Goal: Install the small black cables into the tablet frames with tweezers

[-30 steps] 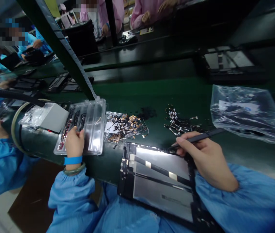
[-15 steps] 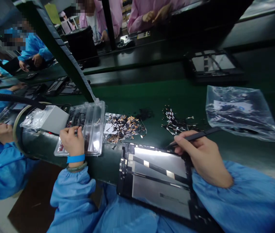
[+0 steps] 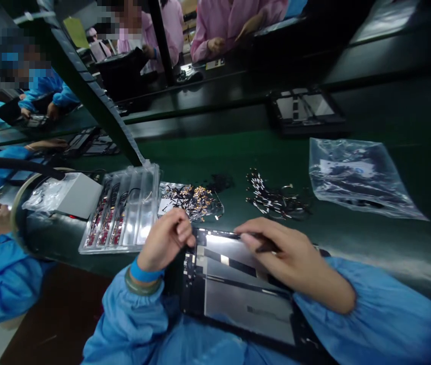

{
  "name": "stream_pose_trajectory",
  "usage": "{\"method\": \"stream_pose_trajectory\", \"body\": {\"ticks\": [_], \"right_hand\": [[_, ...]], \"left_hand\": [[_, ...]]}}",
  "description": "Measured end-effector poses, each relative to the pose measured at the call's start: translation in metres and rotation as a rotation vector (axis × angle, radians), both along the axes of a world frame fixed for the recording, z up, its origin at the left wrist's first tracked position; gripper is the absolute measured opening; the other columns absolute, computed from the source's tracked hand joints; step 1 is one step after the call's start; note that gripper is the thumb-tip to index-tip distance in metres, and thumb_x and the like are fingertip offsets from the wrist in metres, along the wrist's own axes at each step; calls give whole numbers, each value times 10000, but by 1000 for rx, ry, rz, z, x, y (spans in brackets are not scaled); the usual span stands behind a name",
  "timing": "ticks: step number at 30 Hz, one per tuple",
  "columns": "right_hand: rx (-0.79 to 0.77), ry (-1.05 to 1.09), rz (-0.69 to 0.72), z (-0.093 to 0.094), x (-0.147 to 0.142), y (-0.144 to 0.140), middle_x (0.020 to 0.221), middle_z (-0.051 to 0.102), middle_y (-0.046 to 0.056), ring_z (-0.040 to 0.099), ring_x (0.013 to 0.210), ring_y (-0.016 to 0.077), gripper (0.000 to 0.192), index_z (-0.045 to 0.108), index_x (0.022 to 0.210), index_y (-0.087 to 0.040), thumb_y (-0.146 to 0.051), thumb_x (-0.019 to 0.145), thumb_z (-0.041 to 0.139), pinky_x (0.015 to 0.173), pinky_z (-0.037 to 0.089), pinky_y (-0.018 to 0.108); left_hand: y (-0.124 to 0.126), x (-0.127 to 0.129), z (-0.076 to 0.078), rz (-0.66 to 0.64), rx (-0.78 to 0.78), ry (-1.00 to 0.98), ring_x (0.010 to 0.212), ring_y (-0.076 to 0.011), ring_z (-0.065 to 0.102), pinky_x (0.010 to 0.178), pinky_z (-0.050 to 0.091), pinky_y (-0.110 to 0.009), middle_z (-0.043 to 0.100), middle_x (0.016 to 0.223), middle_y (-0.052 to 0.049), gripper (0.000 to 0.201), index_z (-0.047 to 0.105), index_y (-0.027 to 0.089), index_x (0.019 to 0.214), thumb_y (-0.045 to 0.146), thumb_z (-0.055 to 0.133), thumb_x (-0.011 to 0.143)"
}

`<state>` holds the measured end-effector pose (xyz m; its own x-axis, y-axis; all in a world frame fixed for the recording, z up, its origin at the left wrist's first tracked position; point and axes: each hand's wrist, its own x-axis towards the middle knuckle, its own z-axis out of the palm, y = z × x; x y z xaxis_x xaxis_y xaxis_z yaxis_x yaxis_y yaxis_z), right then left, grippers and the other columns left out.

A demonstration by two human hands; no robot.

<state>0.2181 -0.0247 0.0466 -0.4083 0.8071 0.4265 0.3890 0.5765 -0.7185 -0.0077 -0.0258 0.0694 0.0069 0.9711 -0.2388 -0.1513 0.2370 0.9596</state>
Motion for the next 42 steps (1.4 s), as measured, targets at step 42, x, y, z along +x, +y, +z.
{"method": "stream_pose_trajectory", "body": {"ticks": [42], "right_hand": [[188, 182, -273, 1, -16, 3, 867, 714, 63, 671, 773, 139, 201, 654, 1022, -158, -263, 900, 534, 650, 533, 240]], "left_hand": [[-5, 54, -5, -140, -142, -382, 706, -122, 680, 707, 553, -168, 733, 753, -74, 292, 766, 134, 769, 349, 861, 596]]}}
